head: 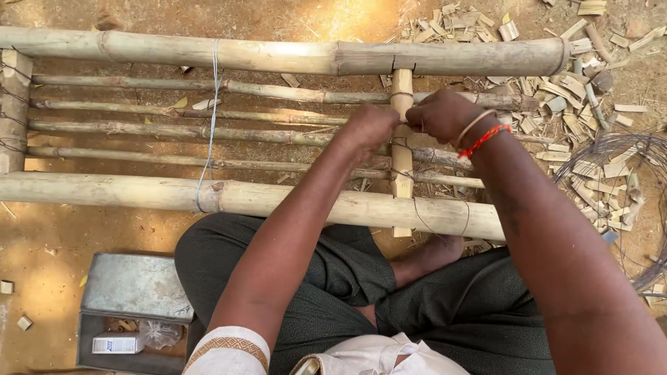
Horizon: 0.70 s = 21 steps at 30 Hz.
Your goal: Binding bamboo poles together with metal wire to construct a structure.
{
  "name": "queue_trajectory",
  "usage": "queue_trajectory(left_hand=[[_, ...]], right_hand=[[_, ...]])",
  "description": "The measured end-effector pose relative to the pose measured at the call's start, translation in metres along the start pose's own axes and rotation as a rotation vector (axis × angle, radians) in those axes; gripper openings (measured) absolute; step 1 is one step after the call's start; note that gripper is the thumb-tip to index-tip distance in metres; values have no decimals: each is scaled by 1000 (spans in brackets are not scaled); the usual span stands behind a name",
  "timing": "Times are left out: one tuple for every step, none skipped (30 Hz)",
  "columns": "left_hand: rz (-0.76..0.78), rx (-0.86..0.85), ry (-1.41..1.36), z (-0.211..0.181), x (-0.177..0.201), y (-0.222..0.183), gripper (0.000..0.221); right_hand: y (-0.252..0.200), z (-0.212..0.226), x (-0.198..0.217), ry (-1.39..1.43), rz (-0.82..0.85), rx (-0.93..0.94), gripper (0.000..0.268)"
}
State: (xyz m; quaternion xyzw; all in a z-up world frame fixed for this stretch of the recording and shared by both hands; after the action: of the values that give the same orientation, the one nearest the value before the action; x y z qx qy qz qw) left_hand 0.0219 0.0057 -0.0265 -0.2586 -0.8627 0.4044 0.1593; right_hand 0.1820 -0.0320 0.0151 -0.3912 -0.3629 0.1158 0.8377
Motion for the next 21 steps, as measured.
queue_trajectory(left_hand=[[0, 3, 4, 11, -9, 0, 28], [79, -60, -71, 20, -19, 1, 29], [164, -126, -148, 27, -33, 2, 34], [171, -126, -146, 14, -35, -13, 34], [123, -112, -91, 1, -36, -28, 27], [75, -98, -36, -11, -37, -43, 21], [75, -100, -44, -11, -26, -42, 21], [20, -271, 144, -15, -15, -43, 26], [-35, -443, 338, -20, -4, -44, 31], [-34, -445, 335, -16, 1, -40, 31], [-3, -686, 352, -17, 1, -39, 18], [28, -926, 366, -17, 2, -40, 17], [28, -920, 360, -14, 3, -42, 17], [5, -897, 413, -12, 4, -45, 20], [-28, -881, 471, -14, 9, -46, 25], [-39, -882, 469, -13, 9, -45, 25], [-56, -877, 438, -12, 8, -43, 20], [-72, -873, 407, -12, 7, -41, 15], [-73, -875, 403, -15, 6, -40, 15], [-51, -905, 538, -17, 3, -39, 22], [-28, -931, 673, -18, 0, -37, 30]], right_hand=[[12, 2, 0, 4, 2, -1, 30], [24, 4, 0, -224, -9, 35, 33], [36, 4, 3, -455, -23, 65, 37], [27, 6, 8, -453, -24, 58, 37], [19, 9, 14, -491, -43, 66, 43], [11, 13, 20, -529, -63, 74, 49], [0, 12, 19, -536, -62, 74, 49], [-11, 9, 19, -324, -18, 3, 54], [-22, 5, 17, -107, 23, -70, 60], [-25, 1, 16, -109, 21, -72, 60], [-29, -5, 12, 64, 98, -50, 57], [-34, -10, 8, 238, 172, -28, 53], [-37, -14, 5, 235, 178, -33, 53], [-40, -16, 2, 263, 211, 20, 47], [-40, -13, 3, 287, 239, 84, 42], [-39, -11, 4, 279, 241, 91, 42], [-38, -11, 6, 225, 217, 100, 38], [-38, -11, 9, 170, 193, 108, 35], [-39, -10, 10, 166, 191, 107, 35], [-40, -10, 12, 98, 168, 109, 33], [-41, -10, 13, 31, 147, 109, 32]])
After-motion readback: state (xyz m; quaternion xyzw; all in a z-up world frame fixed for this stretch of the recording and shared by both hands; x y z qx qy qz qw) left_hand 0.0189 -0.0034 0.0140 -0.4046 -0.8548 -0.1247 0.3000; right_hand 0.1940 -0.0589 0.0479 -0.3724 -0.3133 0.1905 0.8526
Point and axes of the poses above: each hand's wrist, its own y-axis towards the middle knuckle, its own x-axis out of the back of the hand, z = x × y, the point moved 3 cm from there along y, towards the middle knuckle, and after that the axes turned 15 degrees about -y, right-handed, at the moved point
